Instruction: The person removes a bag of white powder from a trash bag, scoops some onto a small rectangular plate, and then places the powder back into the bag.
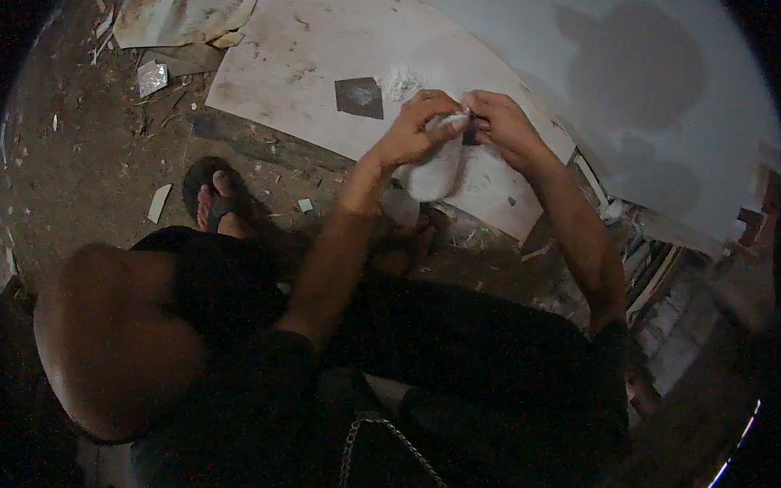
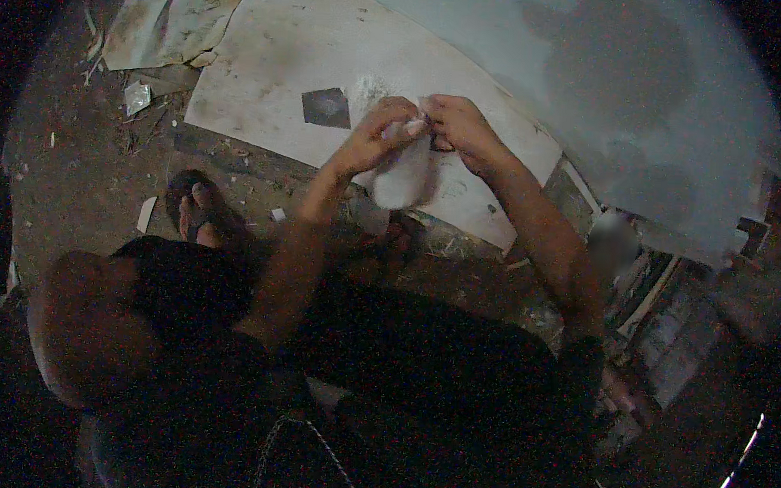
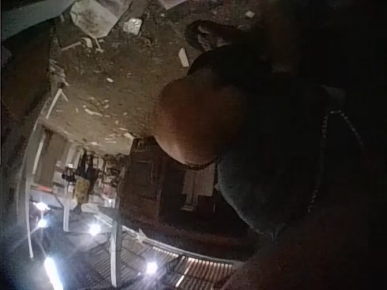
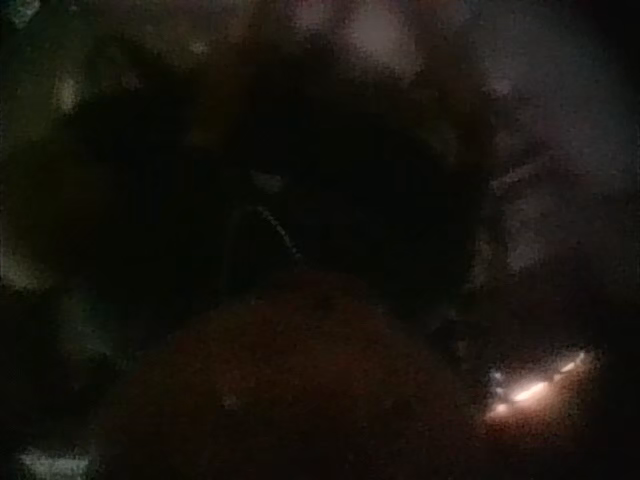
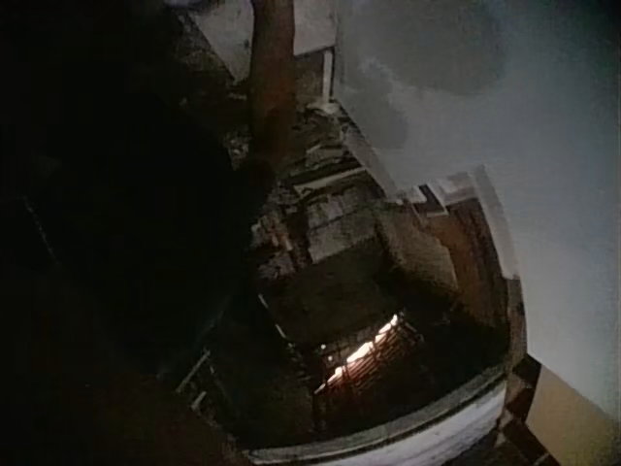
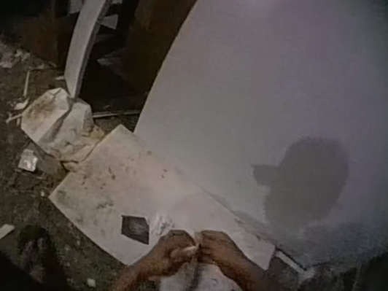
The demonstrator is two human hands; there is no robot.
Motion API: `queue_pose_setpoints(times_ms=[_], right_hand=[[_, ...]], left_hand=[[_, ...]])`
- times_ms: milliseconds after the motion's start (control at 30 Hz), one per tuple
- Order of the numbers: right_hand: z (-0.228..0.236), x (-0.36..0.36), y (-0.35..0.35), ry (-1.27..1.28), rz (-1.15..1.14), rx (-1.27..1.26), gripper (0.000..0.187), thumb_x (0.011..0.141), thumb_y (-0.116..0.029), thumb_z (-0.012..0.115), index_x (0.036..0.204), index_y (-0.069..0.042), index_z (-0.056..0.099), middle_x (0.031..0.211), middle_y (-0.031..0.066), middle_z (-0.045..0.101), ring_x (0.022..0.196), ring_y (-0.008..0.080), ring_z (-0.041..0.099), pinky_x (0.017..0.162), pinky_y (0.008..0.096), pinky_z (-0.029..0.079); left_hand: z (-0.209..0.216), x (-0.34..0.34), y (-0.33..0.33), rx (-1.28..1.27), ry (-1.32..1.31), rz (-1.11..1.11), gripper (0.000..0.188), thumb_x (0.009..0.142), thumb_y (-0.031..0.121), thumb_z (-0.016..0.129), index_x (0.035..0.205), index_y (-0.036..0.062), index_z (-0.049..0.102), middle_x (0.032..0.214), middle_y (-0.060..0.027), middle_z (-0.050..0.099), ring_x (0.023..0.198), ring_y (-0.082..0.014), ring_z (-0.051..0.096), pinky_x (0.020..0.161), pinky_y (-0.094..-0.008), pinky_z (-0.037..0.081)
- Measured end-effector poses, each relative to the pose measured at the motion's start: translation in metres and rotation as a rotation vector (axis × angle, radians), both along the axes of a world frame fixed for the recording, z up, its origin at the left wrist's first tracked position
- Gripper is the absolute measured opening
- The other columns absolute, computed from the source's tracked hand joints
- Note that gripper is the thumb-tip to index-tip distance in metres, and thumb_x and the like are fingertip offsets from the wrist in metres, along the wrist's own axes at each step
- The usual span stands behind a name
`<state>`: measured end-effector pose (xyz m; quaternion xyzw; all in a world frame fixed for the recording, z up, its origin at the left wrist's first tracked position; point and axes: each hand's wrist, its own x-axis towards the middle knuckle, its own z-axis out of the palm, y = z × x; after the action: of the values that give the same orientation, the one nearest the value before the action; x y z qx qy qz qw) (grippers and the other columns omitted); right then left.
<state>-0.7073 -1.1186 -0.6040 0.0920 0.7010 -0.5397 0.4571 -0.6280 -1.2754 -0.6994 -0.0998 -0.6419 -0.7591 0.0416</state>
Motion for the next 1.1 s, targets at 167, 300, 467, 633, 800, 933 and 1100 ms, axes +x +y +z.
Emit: queue_pose_setpoints(times_ms=[167,300,467,633,800,933,1100], right_hand=[[0.008,0.002,0.013,-0.001,0.141,0.235,0.023,0.097,-0.026,0.049,0.091,-0.007,0.061,0.075,-0.0038,0.054,0.064,0.0064,0.047,0.053,0.0230,0.037],[0.013,0.021,0.019,-0.018,0.151,0.214,0.025,0.098,-0.028,0.047,0.092,-0.008,0.061,0.076,-0.0032,0.054,0.066,0.0070,0.048,0.056,0.0235,0.039],[0.029,0.041,0.019,-0.070,0.054,0.023,0.033,0.098,-0.036,0.049,0.097,-0.006,0.061,0.079,-0.0021,0.056,0.066,0.0069,0.049,0.058,0.0243,0.042],[0.034,0.074,0.032,-0.100,-0.132,0.026,0.026,0.098,-0.030,0.052,0.099,-0.005,0.061,0.082,-0.0015,0.058,0.068,0.0078,0.051,0.062,0.0267,0.046],[0.027,0.097,0.052,-0.066,-0.332,-0.058,0.019,0.099,-0.022,0.052,0.099,-0.005,0.060,0.086,0.0005,0.059,0.075,0.0102,0.055,0.068,0.0293,0.049],[0.024,0.095,0.048,0.195,-0.466,-0.118,0.019,0.099,-0.021,0.051,0.097,-0.003,0.057,0.091,0.0040,0.058,0.088,0.0145,0.056,0.082,0.0311,0.046],[0.033,0.079,0.022,0.434,-0.585,-0.345,0.018,0.100,-0.019,0.050,0.093,-0.003,0.055,0.095,0.0052,0.057,0.092,0.0162,0.055,0.086,0.0307,0.043]], left_hand=[[0.021,0.011,0.011,-0.149,-0.087,-0.007,0.027,0.083,0.039,0.069,0.099,0.0177,0.070,0.106,0.0025,0.064,0.121,-0.0252,0.040,0.103,-0.0520,0.016],[0.024,0.010,0.005,-0.265,-0.047,-0.069,0.020,0.083,0.036,0.068,0.095,0.0203,0.071,0.105,0.0043,0.064,0.121,-0.0256,0.040,0.103,-0.0517,0.015],[0.019,0.007,-0.005,-0.364,0.141,-0.071,0.014,0.079,0.028,0.069,0.092,0.0235,0.073,0.105,0.0059,0.065,0.120,-0.0248,0.042,0.104,-0.0517,0.015],[0.025,0.010,-0.003,-0.376,0.184,-0.126,0.015,0.078,0.026,0.070,0.092,0.0250,0.073,0.104,0.0079,0.066,0.119,-0.0237,0.043,0.103,-0.0514,0.018],[0.026,0.009,0.007,-0.359,0.164,-0.136,0.016,0.078,0.021,0.069,0.093,0.0235,0.073,0.107,0.0088,0.066,0.118,-0.0233,0.044,0.099,-0.0487,0.023],[0.028,0.012,0.016,-0.380,0.145,-0.158,0.015,0.084,0.022,0.064,0.097,0.0187,0.071,0.104,0.0057,0.067,0.118,-0.0242,0.043,0.098,-0.0469,0.022],[0.031,0.020,0.028,-0.243,-0.032,-0.211,0.025,0.095,0.029,0.053,0.108,0.0117,0.066,0.104,-0.0024,0.065,0.125,-0.0253,0.039,0.102,-0.0480,0.018]])
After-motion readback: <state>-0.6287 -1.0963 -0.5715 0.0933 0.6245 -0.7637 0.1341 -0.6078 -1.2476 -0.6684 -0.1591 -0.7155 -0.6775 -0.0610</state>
